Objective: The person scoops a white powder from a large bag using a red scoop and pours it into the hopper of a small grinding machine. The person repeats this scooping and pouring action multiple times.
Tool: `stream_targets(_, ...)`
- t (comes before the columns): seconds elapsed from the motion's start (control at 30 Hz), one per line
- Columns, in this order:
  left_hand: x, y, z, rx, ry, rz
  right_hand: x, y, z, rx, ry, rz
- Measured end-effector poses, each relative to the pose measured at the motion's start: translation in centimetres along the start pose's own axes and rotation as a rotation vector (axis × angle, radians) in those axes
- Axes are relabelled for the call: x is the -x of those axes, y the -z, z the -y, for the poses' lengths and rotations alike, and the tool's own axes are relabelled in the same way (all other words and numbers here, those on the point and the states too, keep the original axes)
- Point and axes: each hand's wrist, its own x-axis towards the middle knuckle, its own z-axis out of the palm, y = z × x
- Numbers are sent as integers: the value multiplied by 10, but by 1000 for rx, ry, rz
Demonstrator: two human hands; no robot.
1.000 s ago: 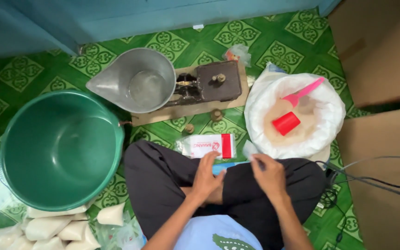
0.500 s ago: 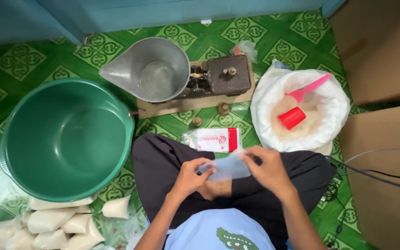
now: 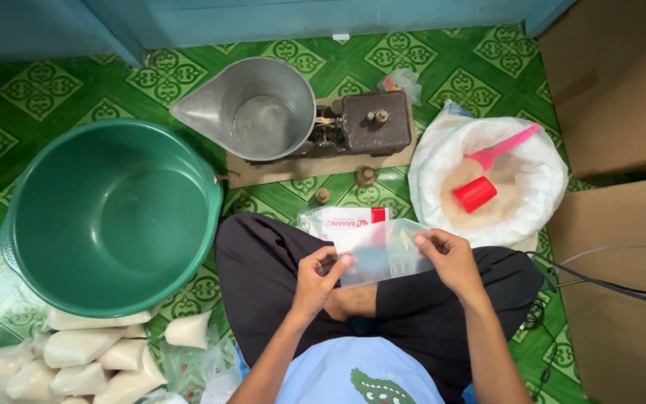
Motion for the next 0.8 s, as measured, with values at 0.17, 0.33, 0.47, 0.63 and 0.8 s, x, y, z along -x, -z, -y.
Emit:
stream_targets(0.17, 2, -5, -13, 5, 1, -8, -2, -1, -2, -11, 0, -15)
stream_targets(0.33, -1, -13, -19, -53, 22, -70, -6, -9, -8, 4, 20, -107)
stream_targets(0.47, -5, -15, -11, -150, 34, -113, 13, -19, 30, 58, 135, -201)
stream_targets(0.63, -4, -24, -17, -242, 34, -134, 38, -43, 47, 70, 31, -98)
stream_targets(0.8, -1, -33, -30, -368, 59, -169, 59, -61, 64, 12, 135, -32)
